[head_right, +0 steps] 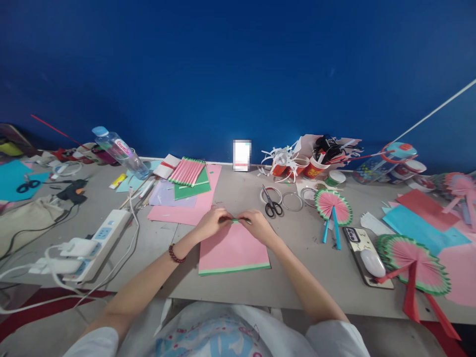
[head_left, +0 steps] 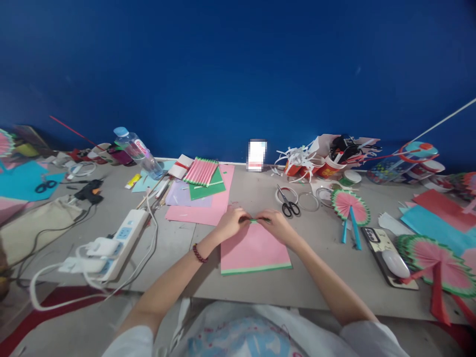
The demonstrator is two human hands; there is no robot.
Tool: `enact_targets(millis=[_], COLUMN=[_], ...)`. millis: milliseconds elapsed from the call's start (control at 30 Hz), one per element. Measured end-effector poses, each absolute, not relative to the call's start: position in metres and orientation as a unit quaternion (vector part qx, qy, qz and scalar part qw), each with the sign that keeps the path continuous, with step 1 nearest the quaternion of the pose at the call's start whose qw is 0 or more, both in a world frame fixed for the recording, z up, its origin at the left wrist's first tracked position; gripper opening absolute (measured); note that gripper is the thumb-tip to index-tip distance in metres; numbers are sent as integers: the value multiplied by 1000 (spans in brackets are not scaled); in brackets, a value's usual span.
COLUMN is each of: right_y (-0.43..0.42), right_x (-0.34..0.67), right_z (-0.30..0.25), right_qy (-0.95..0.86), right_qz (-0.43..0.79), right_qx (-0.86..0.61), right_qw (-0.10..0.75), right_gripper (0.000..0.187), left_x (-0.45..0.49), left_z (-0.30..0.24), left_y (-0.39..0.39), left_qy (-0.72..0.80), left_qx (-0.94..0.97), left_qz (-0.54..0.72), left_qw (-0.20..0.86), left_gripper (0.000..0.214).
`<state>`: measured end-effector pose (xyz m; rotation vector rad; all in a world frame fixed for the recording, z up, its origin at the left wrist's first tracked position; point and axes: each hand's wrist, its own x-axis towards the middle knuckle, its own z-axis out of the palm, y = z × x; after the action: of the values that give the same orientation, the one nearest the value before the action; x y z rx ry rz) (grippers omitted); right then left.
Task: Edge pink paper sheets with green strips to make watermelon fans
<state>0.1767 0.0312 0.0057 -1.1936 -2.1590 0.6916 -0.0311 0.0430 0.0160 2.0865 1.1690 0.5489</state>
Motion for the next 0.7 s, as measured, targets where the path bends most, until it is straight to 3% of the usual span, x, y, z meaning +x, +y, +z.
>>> enact_targets(millis=[400,700], right_y=[33,24], right_x=[182,183], right_z=[-28,-24], right_qy=[-820,-855], right_qz=[128,20], right_qx=[-456,-446], right_qw=[322,265], right_gripper=[20,22], left_x=[-23,-22], left_z=[-8,-15], left_y=[31,26], left_qy=[421,408], left_qx=[852,886], left_qz=[266,217], left_qw=[163,46], left_gripper=[20,19])
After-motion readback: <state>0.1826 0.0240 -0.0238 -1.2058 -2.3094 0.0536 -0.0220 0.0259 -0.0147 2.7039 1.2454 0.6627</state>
